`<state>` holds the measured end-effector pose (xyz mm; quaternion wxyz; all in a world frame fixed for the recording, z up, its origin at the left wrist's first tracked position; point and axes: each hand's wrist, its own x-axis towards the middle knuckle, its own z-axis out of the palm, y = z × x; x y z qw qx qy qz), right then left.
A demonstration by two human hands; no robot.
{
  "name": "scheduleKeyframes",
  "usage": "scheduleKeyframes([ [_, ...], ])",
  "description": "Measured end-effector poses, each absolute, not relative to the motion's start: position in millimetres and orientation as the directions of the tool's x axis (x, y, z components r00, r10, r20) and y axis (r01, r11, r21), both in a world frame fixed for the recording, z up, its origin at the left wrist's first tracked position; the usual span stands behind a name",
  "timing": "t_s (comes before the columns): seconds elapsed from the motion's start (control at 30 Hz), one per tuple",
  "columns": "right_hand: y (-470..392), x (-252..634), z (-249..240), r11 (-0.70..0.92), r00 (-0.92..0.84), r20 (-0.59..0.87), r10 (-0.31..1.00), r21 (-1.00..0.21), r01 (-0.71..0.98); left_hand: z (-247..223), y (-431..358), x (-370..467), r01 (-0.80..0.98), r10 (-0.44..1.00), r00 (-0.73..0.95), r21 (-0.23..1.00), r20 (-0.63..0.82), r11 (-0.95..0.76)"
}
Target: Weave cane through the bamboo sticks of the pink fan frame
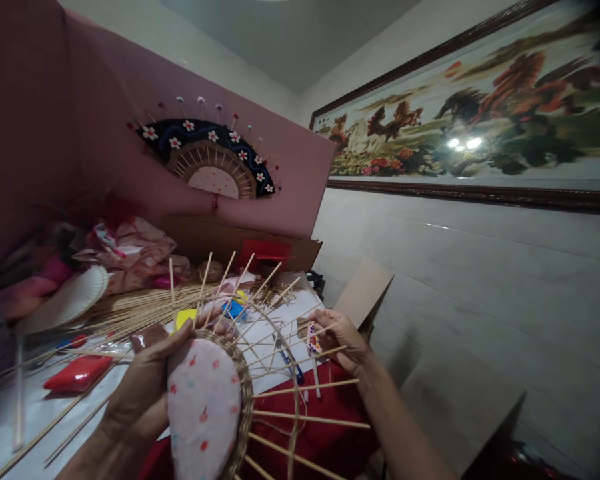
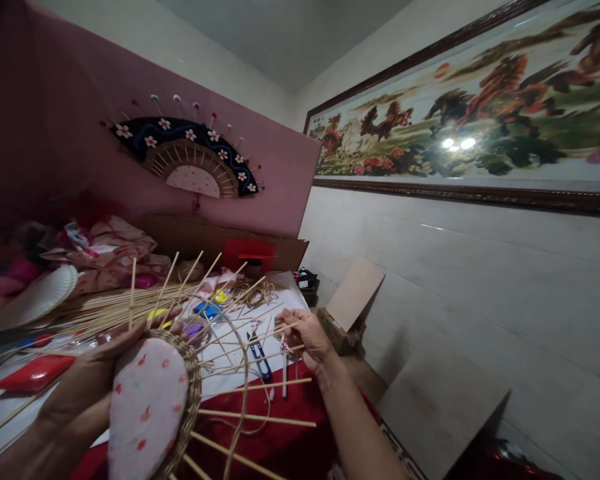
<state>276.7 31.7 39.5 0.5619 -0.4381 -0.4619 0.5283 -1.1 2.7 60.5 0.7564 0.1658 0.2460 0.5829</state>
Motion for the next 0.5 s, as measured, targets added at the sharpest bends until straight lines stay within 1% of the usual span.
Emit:
scheduleKeyframes([
  [0.17, 29.6, 259.6, 33.3, -0.046, -0.125, -0.019, 0.992, -0.973, -0.224, 56.6, 15.2, -10.6, -0.824, 0.974, 0.056, 0.541, -0.22, 0.17],
  [0.27, 20.4, 251.2, 27.8, -0.078, -0.171, -0.037, 0.985, -0.969, -0.235, 53.1, 21.5, -17.7, -0.843, 0.987, 0.02, 0.529, -0.156, 0.101],
  [0.4, 3.0, 245.9, 16.9, -0.108, -0.183, -0.065, 0.981, -0.966, -0.236, 51.1, 26.3, -23.5, -0.844, 0.988, -0.082, 0.537, -0.127, -0.001],
  [0.5, -10.2, 241.5, 7.4, -0.088, -0.137, -0.058, 0.989, -0.969, -0.229, 51.1, 27.8, -23.8, -0.837, 0.99, -0.115, 0.545, -0.085, -0.05],
])
